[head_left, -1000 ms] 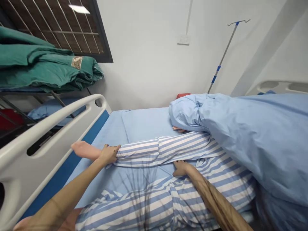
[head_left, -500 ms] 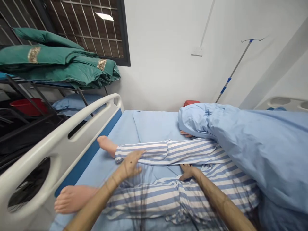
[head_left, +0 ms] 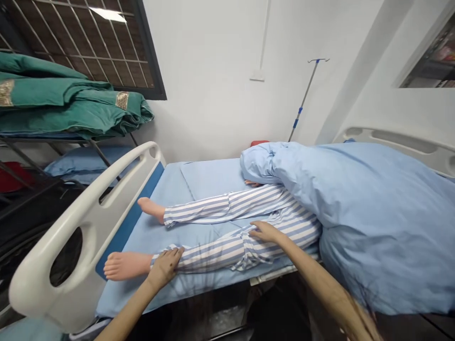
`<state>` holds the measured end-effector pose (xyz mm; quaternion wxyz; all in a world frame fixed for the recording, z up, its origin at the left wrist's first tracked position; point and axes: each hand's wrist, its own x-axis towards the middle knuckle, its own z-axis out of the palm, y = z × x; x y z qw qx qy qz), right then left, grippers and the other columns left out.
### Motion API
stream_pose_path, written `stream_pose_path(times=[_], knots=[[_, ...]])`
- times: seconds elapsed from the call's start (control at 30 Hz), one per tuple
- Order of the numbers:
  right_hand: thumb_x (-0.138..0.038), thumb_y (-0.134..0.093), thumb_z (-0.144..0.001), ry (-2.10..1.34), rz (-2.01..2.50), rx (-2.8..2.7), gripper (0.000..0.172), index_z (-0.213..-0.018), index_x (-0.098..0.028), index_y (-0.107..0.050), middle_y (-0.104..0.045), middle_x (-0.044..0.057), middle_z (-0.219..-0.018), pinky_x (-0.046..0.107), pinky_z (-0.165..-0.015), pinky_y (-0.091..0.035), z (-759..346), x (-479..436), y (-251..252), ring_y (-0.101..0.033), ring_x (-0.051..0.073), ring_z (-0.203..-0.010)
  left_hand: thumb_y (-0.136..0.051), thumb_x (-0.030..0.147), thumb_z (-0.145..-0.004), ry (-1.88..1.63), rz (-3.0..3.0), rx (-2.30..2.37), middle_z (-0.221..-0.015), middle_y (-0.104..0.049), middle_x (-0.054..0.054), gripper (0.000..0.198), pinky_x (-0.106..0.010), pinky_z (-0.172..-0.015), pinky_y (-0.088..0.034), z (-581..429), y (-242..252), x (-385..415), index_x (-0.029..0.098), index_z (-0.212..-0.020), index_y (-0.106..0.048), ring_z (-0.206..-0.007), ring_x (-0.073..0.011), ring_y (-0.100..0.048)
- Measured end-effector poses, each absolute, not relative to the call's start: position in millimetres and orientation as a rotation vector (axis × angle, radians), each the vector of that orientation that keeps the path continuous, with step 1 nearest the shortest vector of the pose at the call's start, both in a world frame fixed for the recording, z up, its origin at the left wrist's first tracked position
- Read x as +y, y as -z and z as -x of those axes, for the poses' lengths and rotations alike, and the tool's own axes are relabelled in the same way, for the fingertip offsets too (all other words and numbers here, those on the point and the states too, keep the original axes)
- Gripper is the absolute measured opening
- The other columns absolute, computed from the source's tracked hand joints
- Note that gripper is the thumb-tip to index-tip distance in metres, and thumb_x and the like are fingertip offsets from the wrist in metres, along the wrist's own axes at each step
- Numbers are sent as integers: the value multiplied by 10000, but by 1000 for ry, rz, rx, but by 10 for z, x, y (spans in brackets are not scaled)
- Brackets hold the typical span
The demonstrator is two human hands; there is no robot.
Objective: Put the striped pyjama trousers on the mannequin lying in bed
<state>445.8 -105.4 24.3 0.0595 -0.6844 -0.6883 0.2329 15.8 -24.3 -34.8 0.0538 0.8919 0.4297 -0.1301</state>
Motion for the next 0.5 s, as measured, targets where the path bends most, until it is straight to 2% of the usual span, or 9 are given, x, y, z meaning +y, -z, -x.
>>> stream_pose_path(times=[0.1,0.17,0.27,0.3,0.4,0.5], knots=[[-404,-436,-926,-398,2084,-2027,511,-1369,-178,-555,-569,139,-1408,441,-1130,-358,-4469,-1606,-133,-502,299,-1303,-524,216,-685,396,-2696,1337,-1401,-568,-163,733,-459,-1108,-384,-181,315,-276,212,-1417,-475,-1284,-348,-532],[-356,-365,-925,-273,2136,-1907,445,-1283,-262,-612,-607,111,-1342,474,-1110,-388,-4420,-1973,62,-523,306,-1272,-573,282,-648,350,-2679,1373,-1443,-522,-185,840,-482,-1111,-377,-274,287,-337,214,-1469,-408,-1315,-371,-500],[-356,-333,-890,-360,2207,-1797,384,-1027,-427,-684,-705,71,-1026,519,-1007,-470,-4213,-2418,485,-616,337,-1106,-620,391,-609,162,-2738,1302,-1551,-379,-204,1011,-478,-1160,-324,-521,264,-434,205,-1543,-280,-1411,-373,-386],[-356,-346,-866,-422,2214,-1769,370,-985,-468,-678,-707,53,-992,527,-985,-483,-4115,-2522,624,-630,343,-1076,-613,412,-616,111,-2754,1256,-1559,-370,-196,1021,-468,-1169,-313,-609,268,-452,210,-1553,-261,-1421,-363,-374],[-357,-363,-803,-609,2161,-1684,377,-964,-536,-653,-718,1,-998,501,-935,-519,-3810,-2686,901,-655,327,-1052,-579,406,-623,182,-2706,1242,-1455,-494,-207,972,-485,-1105,-387,-776,318,-432,203,-1535,-314,-1308,-388,-500],[-368,-357,-763,-715,2114,-1636,396,-978,-549,-636,-727,-30,-997,454,-883,-539,-3630,-2662,910,-681,295,-1010,-562,349,-594,299,-2671,1236,-1315,-595,-213,900,-526,-988,-469,-710,393,-314,203,-1470,-417,-1161,-428,-600]])
